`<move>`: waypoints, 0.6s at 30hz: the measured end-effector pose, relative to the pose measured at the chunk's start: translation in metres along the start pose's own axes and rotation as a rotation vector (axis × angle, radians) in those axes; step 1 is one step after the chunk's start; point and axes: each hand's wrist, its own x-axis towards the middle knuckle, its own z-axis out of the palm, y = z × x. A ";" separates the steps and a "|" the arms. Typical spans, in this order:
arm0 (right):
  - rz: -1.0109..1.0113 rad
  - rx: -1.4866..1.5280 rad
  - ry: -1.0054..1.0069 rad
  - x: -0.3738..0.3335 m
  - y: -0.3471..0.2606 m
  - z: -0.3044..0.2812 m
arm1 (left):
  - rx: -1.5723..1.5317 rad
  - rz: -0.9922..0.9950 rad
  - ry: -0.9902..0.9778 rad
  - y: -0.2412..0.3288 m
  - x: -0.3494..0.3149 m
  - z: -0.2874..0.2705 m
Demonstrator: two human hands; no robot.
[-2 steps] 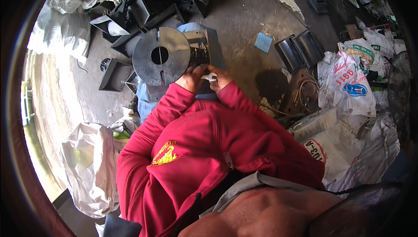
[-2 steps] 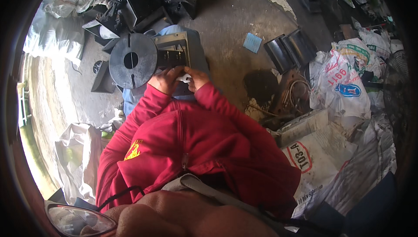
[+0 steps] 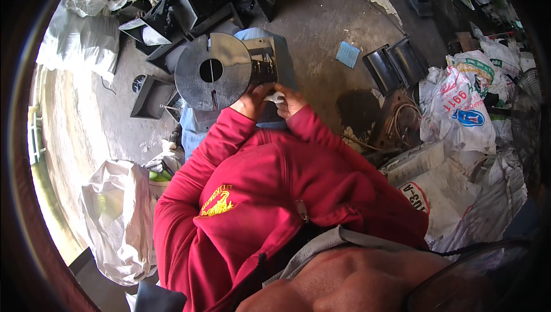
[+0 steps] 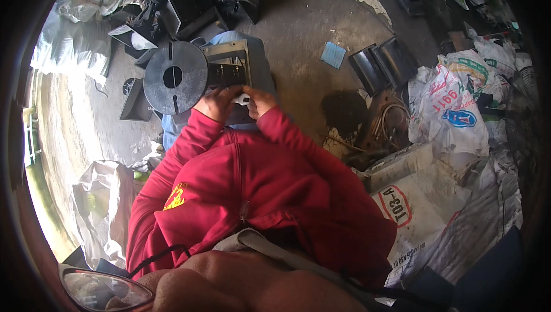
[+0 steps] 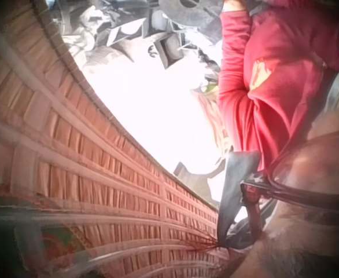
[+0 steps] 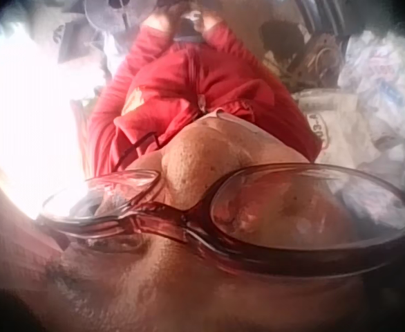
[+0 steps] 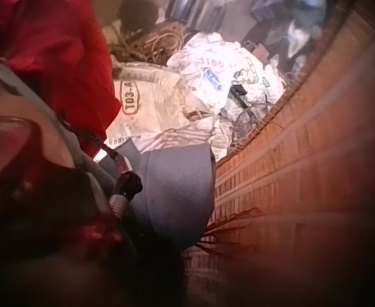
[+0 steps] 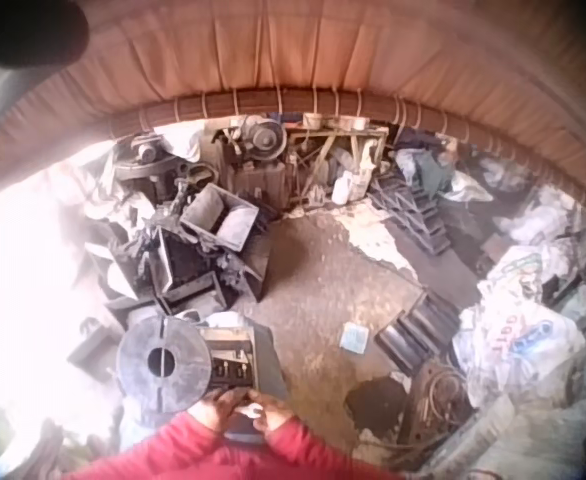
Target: The person assembles a metal component by placing a circular metal piece onto a rectangular frame and tightening multiple bolts with a wrench. The person repeatedly adjusts the position of the parts and uses the wrench to secure the assembly.
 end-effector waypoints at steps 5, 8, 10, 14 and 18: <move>0.029 -0.065 0.046 0.011 -0.008 0.009 | 0.012 0.002 0.063 -0.010 0.003 0.008; 0.043 0.012 0.061 0.009 -0.011 0.007 | -0.013 -0.035 0.009 -0.008 0.005 0.011; 0.017 0.002 0.021 0.007 -0.012 0.008 | -0.045 0.013 -0.006 -0.006 0.011 0.003; 0.084 -0.016 0.007 0.010 -0.018 0.004 | 0.001 -0.037 0.145 0.000 0.007 0.002; 0.202 0.042 0.014 0.010 -0.023 0.003 | -0.057 0.021 0.080 -0.008 0.008 0.010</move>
